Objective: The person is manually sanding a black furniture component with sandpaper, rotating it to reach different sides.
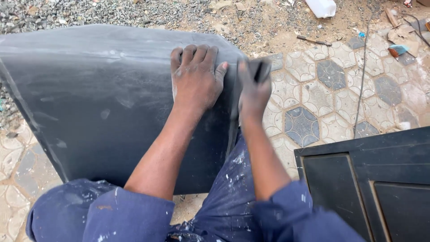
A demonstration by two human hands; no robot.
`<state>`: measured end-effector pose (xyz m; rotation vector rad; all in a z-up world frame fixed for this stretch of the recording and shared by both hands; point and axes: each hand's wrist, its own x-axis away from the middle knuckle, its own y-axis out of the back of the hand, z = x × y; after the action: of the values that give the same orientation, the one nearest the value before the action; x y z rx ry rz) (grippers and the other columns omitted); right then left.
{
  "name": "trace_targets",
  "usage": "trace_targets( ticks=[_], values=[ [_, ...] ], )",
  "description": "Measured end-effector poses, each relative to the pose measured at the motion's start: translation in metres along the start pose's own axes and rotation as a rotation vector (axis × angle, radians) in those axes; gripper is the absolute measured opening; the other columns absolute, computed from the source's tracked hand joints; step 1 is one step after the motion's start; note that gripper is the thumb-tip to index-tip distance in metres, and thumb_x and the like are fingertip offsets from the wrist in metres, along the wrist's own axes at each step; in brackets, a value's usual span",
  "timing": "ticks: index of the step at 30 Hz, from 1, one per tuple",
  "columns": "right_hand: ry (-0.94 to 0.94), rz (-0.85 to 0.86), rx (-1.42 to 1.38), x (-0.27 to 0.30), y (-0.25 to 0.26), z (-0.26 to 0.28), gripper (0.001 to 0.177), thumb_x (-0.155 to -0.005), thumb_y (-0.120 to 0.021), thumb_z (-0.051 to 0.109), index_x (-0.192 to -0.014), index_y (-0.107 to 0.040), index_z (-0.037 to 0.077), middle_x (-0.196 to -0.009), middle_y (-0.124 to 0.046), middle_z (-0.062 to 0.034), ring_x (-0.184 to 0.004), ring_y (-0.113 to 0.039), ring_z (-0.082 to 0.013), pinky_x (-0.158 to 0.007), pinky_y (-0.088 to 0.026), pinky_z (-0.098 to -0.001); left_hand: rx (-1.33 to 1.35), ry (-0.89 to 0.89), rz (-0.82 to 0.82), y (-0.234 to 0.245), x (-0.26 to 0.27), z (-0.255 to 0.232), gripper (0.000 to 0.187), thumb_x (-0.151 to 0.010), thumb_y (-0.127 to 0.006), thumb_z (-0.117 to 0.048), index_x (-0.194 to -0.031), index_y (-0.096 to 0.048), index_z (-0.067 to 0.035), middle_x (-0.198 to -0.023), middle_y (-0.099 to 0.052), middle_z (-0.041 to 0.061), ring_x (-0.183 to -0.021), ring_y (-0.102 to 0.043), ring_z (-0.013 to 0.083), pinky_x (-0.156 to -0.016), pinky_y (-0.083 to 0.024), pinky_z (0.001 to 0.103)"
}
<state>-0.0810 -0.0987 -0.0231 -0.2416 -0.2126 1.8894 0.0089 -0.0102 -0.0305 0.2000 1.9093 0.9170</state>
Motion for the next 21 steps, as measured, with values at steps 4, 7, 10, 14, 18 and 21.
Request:
trace_targets(
  ticks=[4, 7, 10, 14, 18, 21],
  values=[
    [-0.183, 0.034, -0.078, -0.055, -0.015, -0.011, 0.031, -0.071, -0.085, 0.005, -0.097, -0.07, 0.001, -0.084, -0.075, -0.0112, -0.072, -0.073, -0.0197, -0.071, -0.065, -0.031, 0.023, 0.036, 0.148, 0.012, -0.007, -0.002, 0.044, -0.103, -0.054, -0.046, -0.129, -0.066, -0.013, -0.126, -0.065, 0.002, -0.123, -0.049, 0.028, -0.108, -0.025, 0.049],
    [0.138, 0.043, 0.149, -0.003, 0.014, -0.023, 0.048, -0.086, -0.087, 0.037, -0.118, -0.064, 0.008, -0.109, -0.069, -0.0094, -0.104, -0.063, -0.0154, -0.096, -0.051, -0.0419, 0.121, 0.191, 0.431, 0.034, -0.015, -0.009, 0.053, -0.107, -0.042, -0.048, -0.136, -0.062, -0.009, -0.13, -0.063, 0.011, -0.133, -0.046, 0.0273, -0.115, -0.015, 0.05],
    [0.076, -0.013, 0.434, 0.052, 0.055, -0.047, 0.067, -0.094, -0.076, 0.044, -0.138, -0.05, 0.001, -0.133, -0.061, -0.0238, -0.13, -0.059, -0.0355, -0.109, -0.046, -0.049, 0.123, 0.188, 0.401, 0.031, -0.014, -0.012, 0.052, -0.108, -0.041, -0.048, -0.136, -0.062, -0.01, -0.13, -0.062, 0.011, -0.133, -0.045, 0.0277, -0.116, -0.015, 0.05],
    [0.057, -0.055, 0.437, 0.046, 0.049, -0.048, 0.061, -0.09, -0.073, 0.044, -0.134, -0.055, 0.006, -0.123, -0.067, -0.0137, -0.118, -0.066, -0.024, -0.101, -0.05, -0.0405, 0.064, 0.085, 0.232, 0.013, -0.004, -0.002, 0.048, -0.103, -0.05, -0.049, -0.128, -0.065, -0.011, -0.124, -0.065, 0.008, -0.123, -0.05, 0.0287, -0.111, -0.022, 0.05],
    [0.141, -0.056, 0.273, -0.025, -0.004, -0.01, 0.06, -0.08, -0.075, 0.039, -0.13, -0.063, 0.009, -0.12, -0.075, -0.0061, -0.11, -0.071, -0.0157, -0.098, -0.055, -0.0309, 0.018, 0.017, 0.181, 0.006, -0.004, 0.003, 0.061, -0.099, -0.054, -0.061, -0.127, -0.065, -0.009, -0.129, -0.063, 0.004, -0.122, -0.049, 0.0296, -0.11, -0.024, 0.05],
    [0.143, -0.022, 0.377, -0.038, -0.012, -0.001, 0.038, -0.082, -0.07, 0.043, -0.103, -0.064, 0.012, -0.094, -0.074, -0.0026, -0.085, -0.07, -0.0152, -0.077, -0.056, -0.0308, 0.012, -0.011, 0.162, 0.005, -0.003, 0.006, 0.061, -0.1, -0.055, -0.061, -0.128, -0.064, -0.008, -0.128, -0.062, 0.003, -0.121, -0.048, 0.0298, -0.11, -0.025, 0.051]
  ],
)
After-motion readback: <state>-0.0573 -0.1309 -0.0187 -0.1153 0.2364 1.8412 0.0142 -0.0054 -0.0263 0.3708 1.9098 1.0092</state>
